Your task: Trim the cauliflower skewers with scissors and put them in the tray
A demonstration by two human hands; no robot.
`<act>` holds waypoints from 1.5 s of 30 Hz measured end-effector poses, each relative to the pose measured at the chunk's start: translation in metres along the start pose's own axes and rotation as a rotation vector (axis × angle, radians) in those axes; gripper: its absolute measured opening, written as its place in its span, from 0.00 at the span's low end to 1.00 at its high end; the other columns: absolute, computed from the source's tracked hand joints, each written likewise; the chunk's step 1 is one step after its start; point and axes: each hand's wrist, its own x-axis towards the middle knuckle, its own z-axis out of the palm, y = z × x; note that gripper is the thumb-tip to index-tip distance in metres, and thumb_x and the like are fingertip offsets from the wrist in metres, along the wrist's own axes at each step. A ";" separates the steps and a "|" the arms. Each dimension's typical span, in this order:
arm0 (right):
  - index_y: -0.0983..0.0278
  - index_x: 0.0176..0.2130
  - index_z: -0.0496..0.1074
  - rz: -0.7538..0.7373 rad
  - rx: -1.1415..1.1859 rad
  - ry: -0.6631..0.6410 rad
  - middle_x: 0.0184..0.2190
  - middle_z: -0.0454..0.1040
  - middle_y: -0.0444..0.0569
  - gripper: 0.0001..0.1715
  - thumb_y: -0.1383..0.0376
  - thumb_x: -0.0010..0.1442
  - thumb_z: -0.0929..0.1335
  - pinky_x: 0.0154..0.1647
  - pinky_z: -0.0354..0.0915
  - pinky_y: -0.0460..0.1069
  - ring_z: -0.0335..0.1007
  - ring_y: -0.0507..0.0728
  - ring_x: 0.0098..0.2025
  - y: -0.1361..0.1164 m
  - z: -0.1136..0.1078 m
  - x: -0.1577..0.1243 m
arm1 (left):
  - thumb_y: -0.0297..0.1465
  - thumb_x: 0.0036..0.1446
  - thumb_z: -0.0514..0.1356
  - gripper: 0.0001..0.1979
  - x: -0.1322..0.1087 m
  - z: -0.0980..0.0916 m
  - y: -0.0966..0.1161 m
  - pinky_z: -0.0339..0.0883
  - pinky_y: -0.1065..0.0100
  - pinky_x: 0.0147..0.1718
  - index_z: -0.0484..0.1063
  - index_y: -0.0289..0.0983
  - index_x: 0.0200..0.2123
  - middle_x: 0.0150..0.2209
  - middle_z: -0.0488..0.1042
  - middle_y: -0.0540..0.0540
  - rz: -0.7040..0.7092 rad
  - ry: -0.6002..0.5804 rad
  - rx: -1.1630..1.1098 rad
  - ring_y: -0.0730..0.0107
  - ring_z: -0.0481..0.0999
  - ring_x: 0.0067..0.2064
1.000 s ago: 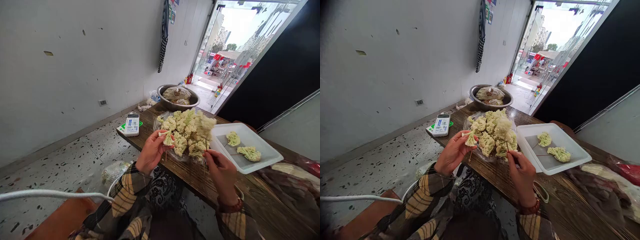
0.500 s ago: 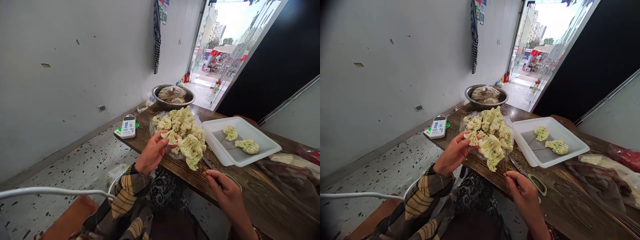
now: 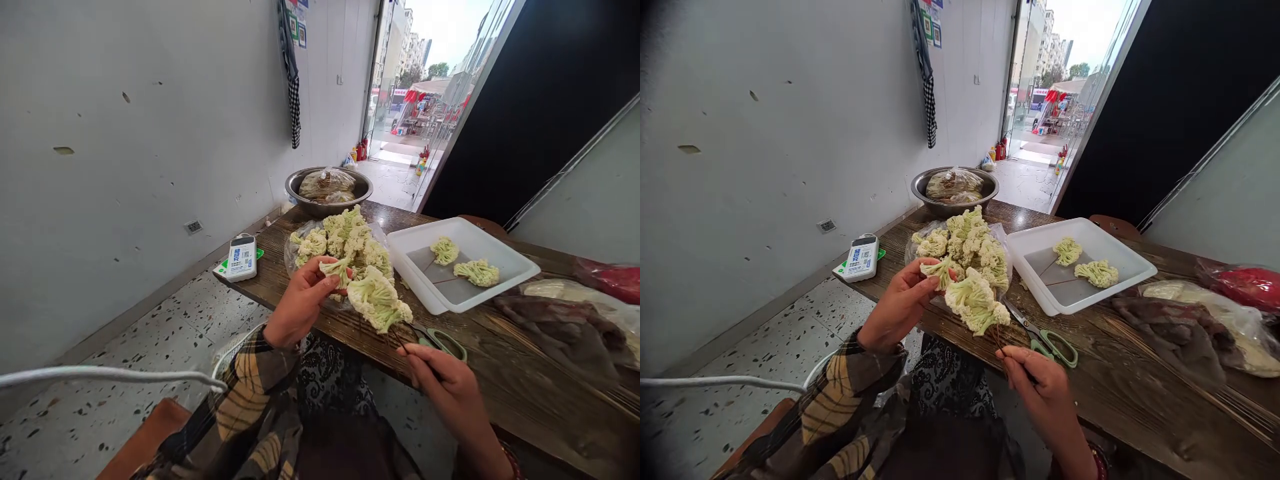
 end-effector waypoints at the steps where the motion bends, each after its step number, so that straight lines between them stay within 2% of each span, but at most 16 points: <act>1: 0.61 0.39 0.78 0.003 0.004 0.003 0.17 0.70 0.39 0.10 0.67 0.63 0.66 0.25 0.68 0.41 0.69 0.49 0.20 0.000 -0.001 -0.001 | 0.32 0.53 0.66 0.13 0.000 0.002 0.000 0.68 0.66 0.41 0.70 0.38 0.42 0.39 0.79 0.45 0.008 -0.009 0.026 0.67 0.75 0.42; 4: 0.60 0.40 0.78 -0.005 -0.003 0.011 0.20 0.74 0.40 0.10 0.67 0.62 0.67 0.24 0.69 0.41 0.69 0.48 0.19 0.003 -0.005 -0.003 | 0.34 0.53 0.66 0.14 0.001 0.006 0.000 0.66 0.65 0.42 0.72 0.37 0.42 0.38 0.78 0.45 0.008 -0.031 0.110 0.66 0.74 0.42; 6: 0.59 0.41 0.79 -0.024 -0.029 0.016 0.26 0.79 0.42 0.10 0.67 0.62 0.67 0.25 0.70 0.41 0.72 0.49 0.21 0.005 -0.007 -0.005 | 0.36 0.53 0.66 0.15 0.001 0.009 0.001 0.66 0.66 0.41 0.72 0.37 0.42 0.37 0.78 0.45 -0.002 -0.041 0.160 0.66 0.74 0.41; 10: 0.59 0.40 0.79 -0.090 -0.106 0.056 0.35 0.82 0.45 0.10 0.68 0.61 0.68 0.32 0.74 0.43 0.79 0.52 0.29 0.006 -0.011 -0.006 | 0.35 0.52 0.66 0.15 0.001 0.013 0.006 0.66 0.68 0.37 0.72 0.38 0.42 0.38 0.76 0.46 -0.021 -0.079 0.213 0.67 0.74 0.40; 13: 0.60 0.40 0.79 -0.144 -0.157 0.080 0.36 0.82 0.46 0.10 0.68 0.60 0.68 0.37 0.75 0.44 0.80 0.54 0.34 0.004 -0.014 -0.006 | 0.34 0.52 0.66 0.13 0.002 0.015 0.008 0.65 0.70 0.33 0.72 0.37 0.40 0.37 0.76 0.47 -0.022 -0.090 0.204 0.71 0.73 0.36; 17: 0.60 0.42 0.79 -0.194 -0.224 0.087 0.37 0.82 0.47 0.11 0.69 0.61 0.68 0.40 0.75 0.45 0.80 0.55 0.36 0.002 -0.016 -0.006 | 0.35 0.51 0.67 0.13 0.003 0.016 0.008 0.65 0.71 0.31 0.73 0.36 0.38 0.34 0.76 0.47 -0.046 -0.071 0.156 0.73 0.71 0.33; 23: 0.59 0.43 0.78 -0.204 -0.255 0.091 0.38 0.82 0.46 0.12 0.68 0.61 0.67 0.42 0.76 0.47 0.80 0.55 0.37 0.004 -0.017 -0.011 | 0.35 0.52 0.67 0.13 0.003 0.012 0.008 0.67 0.72 0.31 0.75 0.37 0.41 0.36 0.75 0.47 -0.080 -0.094 0.111 0.71 0.73 0.35; 26: 0.59 0.43 0.78 -0.215 -0.264 0.093 0.38 0.82 0.45 0.12 0.69 0.61 0.68 0.42 0.76 0.47 0.80 0.55 0.37 0.003 -0.018 -0.013 | 0.35 0.53 0.66 0.13 0.003 0.012 0.008 0.68 0.72 0.29 0.72 0.38 0.41 0.36 0.75 0.46 -0.090 -0.097 0.079 0.70 0.74 0.36; 33: 0.60 0.43 0.78 -0.202 -0.252 0.108 0.38 0.82 0.45 0.11 0.69 0.61 0.68 0.43 0.75 0.45 0.80 0.54 0.37 -0.001 -0.019 -0.012 | 0.35 0.51 0.68 0.11 0.002 0.015 0.009 0.69 0.72 0.28 0.72 0.36 0.35 0.30 0.73 0.49 -0.058 -0.050 0.097 0.73 0.71 0.31; 45: 0.58 0.42 0.79 -0.179 -0.251 0.089 0.37 0.82 0.46 0.11 0.66 0.62 0.67 0.41 0.77 0.48 0.81 0.57 0.36 0.001 -0.019 -0.014 | 0.36 0.52 0.67 0.11 0.002 0.015 0.011 0.68 0.72 0.27 0.72 0.36 0.36 0.31 0.75 0.48 -0.056 -0.080 0.118 0.72 0.72 0.32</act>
